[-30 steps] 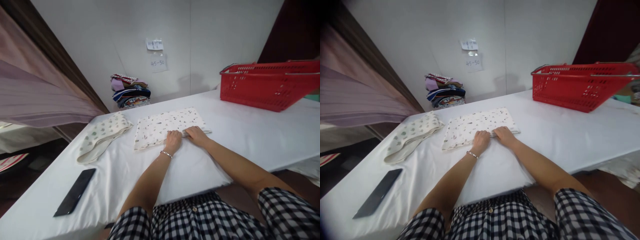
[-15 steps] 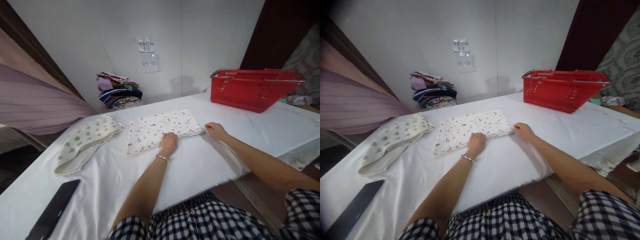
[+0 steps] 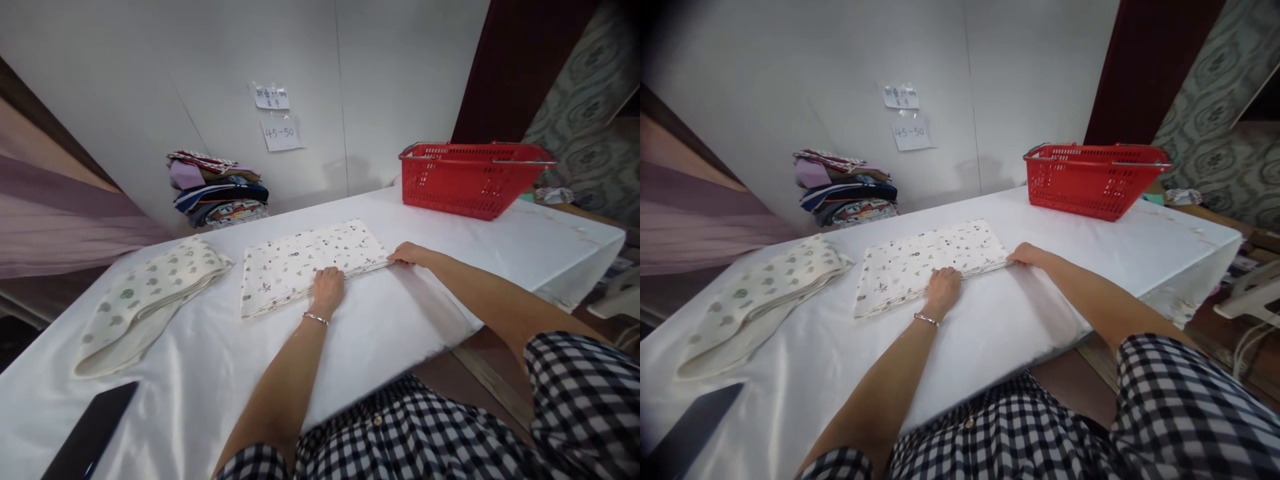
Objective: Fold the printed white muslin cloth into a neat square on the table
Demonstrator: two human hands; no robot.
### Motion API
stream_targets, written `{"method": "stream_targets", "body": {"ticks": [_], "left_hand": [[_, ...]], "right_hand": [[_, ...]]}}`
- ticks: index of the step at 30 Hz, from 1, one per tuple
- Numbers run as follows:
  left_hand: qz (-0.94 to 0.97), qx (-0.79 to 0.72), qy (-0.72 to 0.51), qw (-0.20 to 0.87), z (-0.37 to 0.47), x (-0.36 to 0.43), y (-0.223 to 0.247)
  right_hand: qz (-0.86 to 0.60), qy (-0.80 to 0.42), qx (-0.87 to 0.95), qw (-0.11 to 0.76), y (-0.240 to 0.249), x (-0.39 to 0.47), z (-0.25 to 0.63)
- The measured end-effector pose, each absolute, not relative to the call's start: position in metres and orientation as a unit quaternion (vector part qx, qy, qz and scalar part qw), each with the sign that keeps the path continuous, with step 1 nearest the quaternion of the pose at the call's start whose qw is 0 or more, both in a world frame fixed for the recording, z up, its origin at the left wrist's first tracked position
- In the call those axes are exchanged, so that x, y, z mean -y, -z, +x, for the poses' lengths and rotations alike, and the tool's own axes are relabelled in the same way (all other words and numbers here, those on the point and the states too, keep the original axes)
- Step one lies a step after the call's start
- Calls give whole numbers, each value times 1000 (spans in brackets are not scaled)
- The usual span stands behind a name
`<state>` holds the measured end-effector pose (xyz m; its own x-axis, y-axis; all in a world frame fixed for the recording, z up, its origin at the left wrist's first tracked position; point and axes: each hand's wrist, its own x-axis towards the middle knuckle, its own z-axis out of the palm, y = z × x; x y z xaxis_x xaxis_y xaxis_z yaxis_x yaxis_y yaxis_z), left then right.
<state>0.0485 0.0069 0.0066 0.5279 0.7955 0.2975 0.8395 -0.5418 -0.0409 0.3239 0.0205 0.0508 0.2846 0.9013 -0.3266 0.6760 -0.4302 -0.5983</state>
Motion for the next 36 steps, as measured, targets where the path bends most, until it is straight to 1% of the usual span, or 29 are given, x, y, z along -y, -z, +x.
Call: {"method": "stream_targets", "body": {"ticks": [5,11,20,25,27,29,31,33,34,36], "left_hand": [[-872,465,128,84,49,-6,-7],[-873,462,125,91,50,-7,-6],[-874,461,128,86,50,-8,-5],[-875,459,137,77,50,-3,-7],[-875,456,142,73,49,0,-8],[-875,455,148,75,49,1,-8],[-876,449,155,79,49,1,-6],[-879,444,156,78,51,2,-2],[-883,437,154,77,52,2,-1],[-891,423,145,73,54,3,2]], "right_hand": [[-795,-292,501,179,-48,-27,325],[-808,-293,490,148,-43,-23,323],[-823,-295,475,103,-49,-27,320],[-802,-284,518,87,-53,-19,313],[-789,-281,539,92,-55,-17,314],[-784,-323,510,148,-56,-17,318],[-764,-347,520,161,-55,-19,325],[-749,-383,492,224,-48,-21,335],[-745,-389,490,231,-43,-22,341],[-742,-379,519,190,-31,-26,352]]}}
